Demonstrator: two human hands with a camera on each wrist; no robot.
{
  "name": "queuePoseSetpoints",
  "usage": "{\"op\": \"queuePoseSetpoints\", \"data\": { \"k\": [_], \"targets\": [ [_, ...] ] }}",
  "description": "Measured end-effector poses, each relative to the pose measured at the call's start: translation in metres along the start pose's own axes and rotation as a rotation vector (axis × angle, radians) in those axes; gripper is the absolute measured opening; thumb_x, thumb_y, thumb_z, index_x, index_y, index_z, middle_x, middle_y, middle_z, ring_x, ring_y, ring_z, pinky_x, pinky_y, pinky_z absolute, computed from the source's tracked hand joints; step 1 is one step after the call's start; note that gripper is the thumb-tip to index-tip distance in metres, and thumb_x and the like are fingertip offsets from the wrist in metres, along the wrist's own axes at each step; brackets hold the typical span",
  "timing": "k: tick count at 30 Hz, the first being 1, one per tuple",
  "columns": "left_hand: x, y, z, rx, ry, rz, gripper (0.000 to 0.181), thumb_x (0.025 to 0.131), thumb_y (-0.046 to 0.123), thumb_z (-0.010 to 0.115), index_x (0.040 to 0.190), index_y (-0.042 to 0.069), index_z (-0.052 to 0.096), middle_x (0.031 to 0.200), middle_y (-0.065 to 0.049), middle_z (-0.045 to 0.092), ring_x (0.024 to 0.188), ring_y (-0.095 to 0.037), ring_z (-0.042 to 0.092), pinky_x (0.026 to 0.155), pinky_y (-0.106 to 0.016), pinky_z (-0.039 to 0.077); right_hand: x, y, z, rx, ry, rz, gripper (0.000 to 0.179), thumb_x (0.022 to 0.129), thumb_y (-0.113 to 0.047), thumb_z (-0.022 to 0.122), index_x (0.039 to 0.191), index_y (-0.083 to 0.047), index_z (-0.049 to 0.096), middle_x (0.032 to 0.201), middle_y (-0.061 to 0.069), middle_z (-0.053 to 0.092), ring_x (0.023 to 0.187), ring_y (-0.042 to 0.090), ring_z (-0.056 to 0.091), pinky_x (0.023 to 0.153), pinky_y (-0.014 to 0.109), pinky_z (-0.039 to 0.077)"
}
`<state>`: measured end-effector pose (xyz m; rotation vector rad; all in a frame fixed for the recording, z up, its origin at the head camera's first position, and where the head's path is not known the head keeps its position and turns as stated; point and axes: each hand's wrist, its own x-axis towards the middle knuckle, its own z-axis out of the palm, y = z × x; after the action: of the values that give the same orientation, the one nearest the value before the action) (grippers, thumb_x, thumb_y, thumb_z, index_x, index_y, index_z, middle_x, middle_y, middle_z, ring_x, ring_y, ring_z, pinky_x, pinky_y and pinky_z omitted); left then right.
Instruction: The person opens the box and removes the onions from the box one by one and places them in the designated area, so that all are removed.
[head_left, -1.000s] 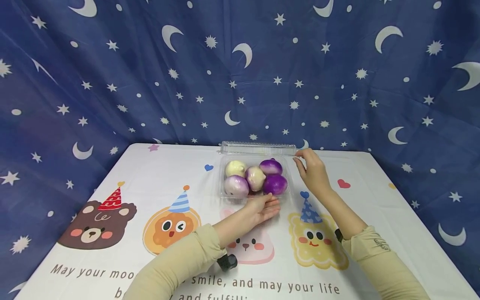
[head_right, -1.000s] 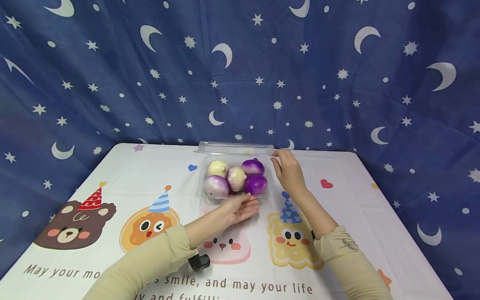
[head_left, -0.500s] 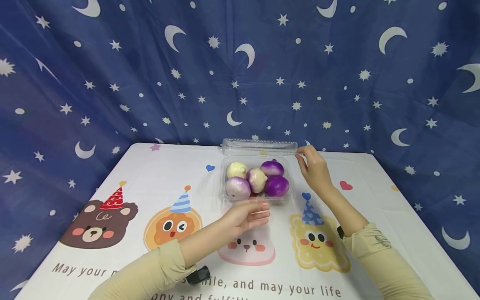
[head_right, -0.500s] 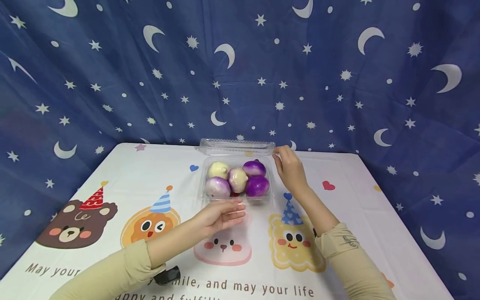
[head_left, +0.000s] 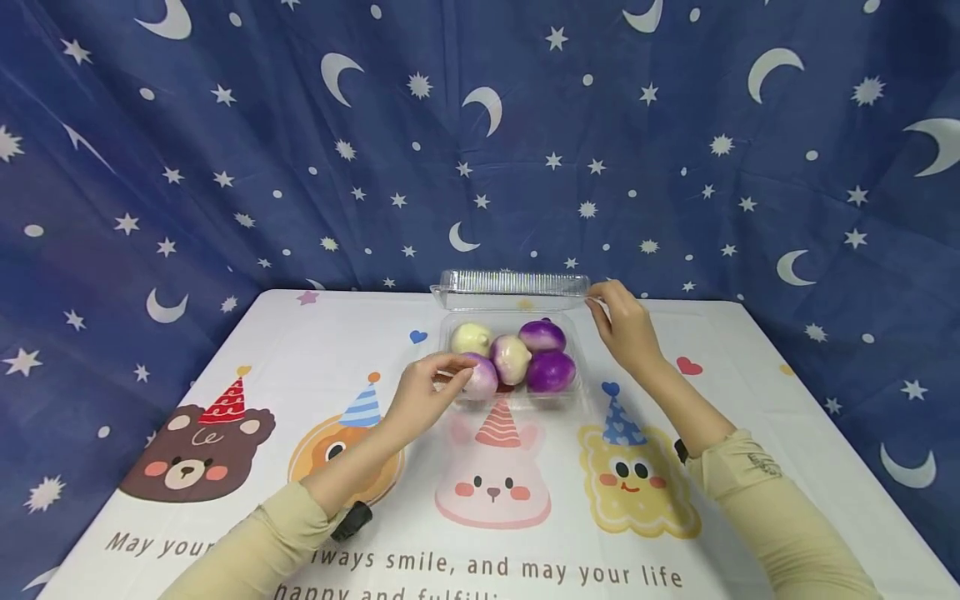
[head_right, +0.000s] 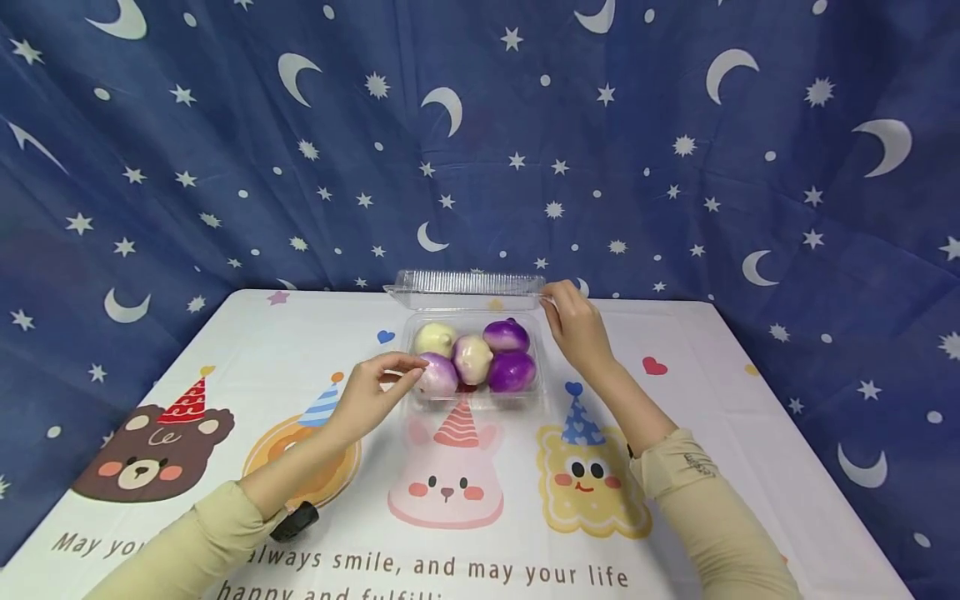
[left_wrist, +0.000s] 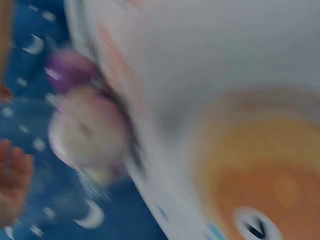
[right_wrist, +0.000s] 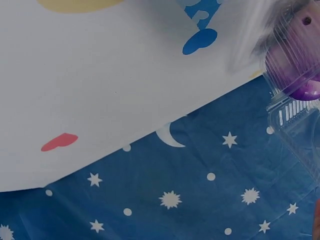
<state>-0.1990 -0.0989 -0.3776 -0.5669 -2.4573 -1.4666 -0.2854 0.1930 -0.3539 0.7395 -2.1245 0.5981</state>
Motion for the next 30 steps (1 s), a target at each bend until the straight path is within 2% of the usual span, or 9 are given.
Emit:
{"op": "queuePoseSetpoints", "data": {
  "k": [3,6,8,11,14,18,21,25,30],
  "targets": [
    [0.003,-0.02,-0.005,0.196,0.061,0.121,0.015,0.09,0.012,0.062,0.101,0.005,0.07,0.094,-0.008,0.071,0.088,-0.02,0.066,0.077,-0.036,0.055,0.0,-0.001,0.001,0.009,-0.007,0.017,0.008,0.087,0.004,0.061,0.095,0.004,0.058,0.087,0.018,0.061,0.082,0.032,0.063,0.073,0.042,0.055],
    [0.006,-0.036,-0.009,0.32,0.075,0.134,0.022,0.09,0.016,0.063,0.108,0.005,0.068,0.102,-0.009,0.069,0.096,-0.024,0.064,0.083,-0.041,0.052,0.0,-0.001,0.003,0.044,-0.002,0.053,0.009,0.087,0.004,0.061,0.096,0.004,0.058,0.088,0.018,0.061,0.083,0.033,0.063,0.075,0.042,0.055],
    [0.009,-0.045,-0.011,0.389,0.03,0.116,0.033,0.09,0.023,0.064,0.118,0.006,0.062,0.115,-0.01,0.064,0.108,-0.028,0.059,0.09,-0.045,0.049,0.001,0.0,0.004,0.085,0.013,0.092,0.011,0.087,0.004,0.062,0.097,0.005,0.058,0.09,0.019,0.061,0.082,0.033,0.062,0.076,0.042,0.054],
    [0.015,-0.058,-0.011,0.446,-0.081,0.061,0.052,0.089,0.033,0.063,0.132,0.007,0.051,0.131,-0.014,0.053,0.124,-0.033,0.047,0.099,-0.051,0.043,0.004,0.003,0.007,0.168,0.055,0.183,0.017,0.085,0.002,0.065,0.099,0.008,0.058,0.091,0.021,0.063,0.081,0.029,0.063,0.076,0.039,0.054],
    [0.018,-0.068,-0.009,0.458,-0.175,0.012,0.065,0.088,0.04,0.063,0.139,0.005,0.042,0.14,-0.016,0.043,0.133,-0.036,0.036,0.104,-0.054,0.038,0.008,0.007,0.01,0.275,0.079,0.286,0.02,0.084,-0.001,0.068,0.099,0.009,0.059,0.091,0.022,0.065,0.078,0.013,0.063,0.075,0.023,0.053],
    [0.02,-0.072,-0.005,0.469,-0.247,-0.028,0.079,0.087,0.047,0.062,0.144,0.001,0.032,0.148,-0.02,0.034,0.138,-0.039,0.028,0.106,-0.056,0.035,0.011,0.013,0.012,0.413,0.083,0.372,0.02,0.083,0.002,0.067,0.097,0.012,0.059,0.09,0.023,0.064,0.076,-0.008,0.053,0.074,0.004,0.044],
    [0.024,-0.071,-0.001,0.491,-0.274,-0.035,0.084,0.087,0.05,0.061,0.146,0.0,0.028,0.151,-0.021,0.029,0.14,-0.04,0.026,0.105,-0.056,0.035,0.013,0.015,0.012,0.465,0.089,0.408,0.019,0.083,0.006,0.066,0.097,0.015,0.058,0.088,0.02,0.062,0.076,-0.009,0.052,0.074,0.004,0.044],
    [0.031,-0.07,0.002,0.491,-0.297,-0.06,0.088,0.086,0.05,0.061,0.148,-0.001,0.024,0.154,-0.02,0.022,0.14,-0.04,0.023,0.106,-0.057,0.034,0.014,0.017,0.013,0.483,0.07,0.456,0.019,0.086,0.005,0.062,0.101,0.015,0.056,0.092,0.012,0.06,0.079,-0.007,0.052,0.077,0.007,0.045],
    [0.036,-0.07,0.005,0.439,-0.366,-0.12,0.096,0.085,0.048,0.062,0.15,-0.002,0.011,0.158,-0.02,0.008,0.141,-0.043,0.02,0.107,-0.057,0.032,0.014,0.023,0.019,0.474,-0.002,0.505,0.019,0.091,-0.003,0.059,0.103,0.011,0.054,0.096,0.019,0.06,0.081,-0.009,0.052,0.075,0.005,0.043]
  ]
}}
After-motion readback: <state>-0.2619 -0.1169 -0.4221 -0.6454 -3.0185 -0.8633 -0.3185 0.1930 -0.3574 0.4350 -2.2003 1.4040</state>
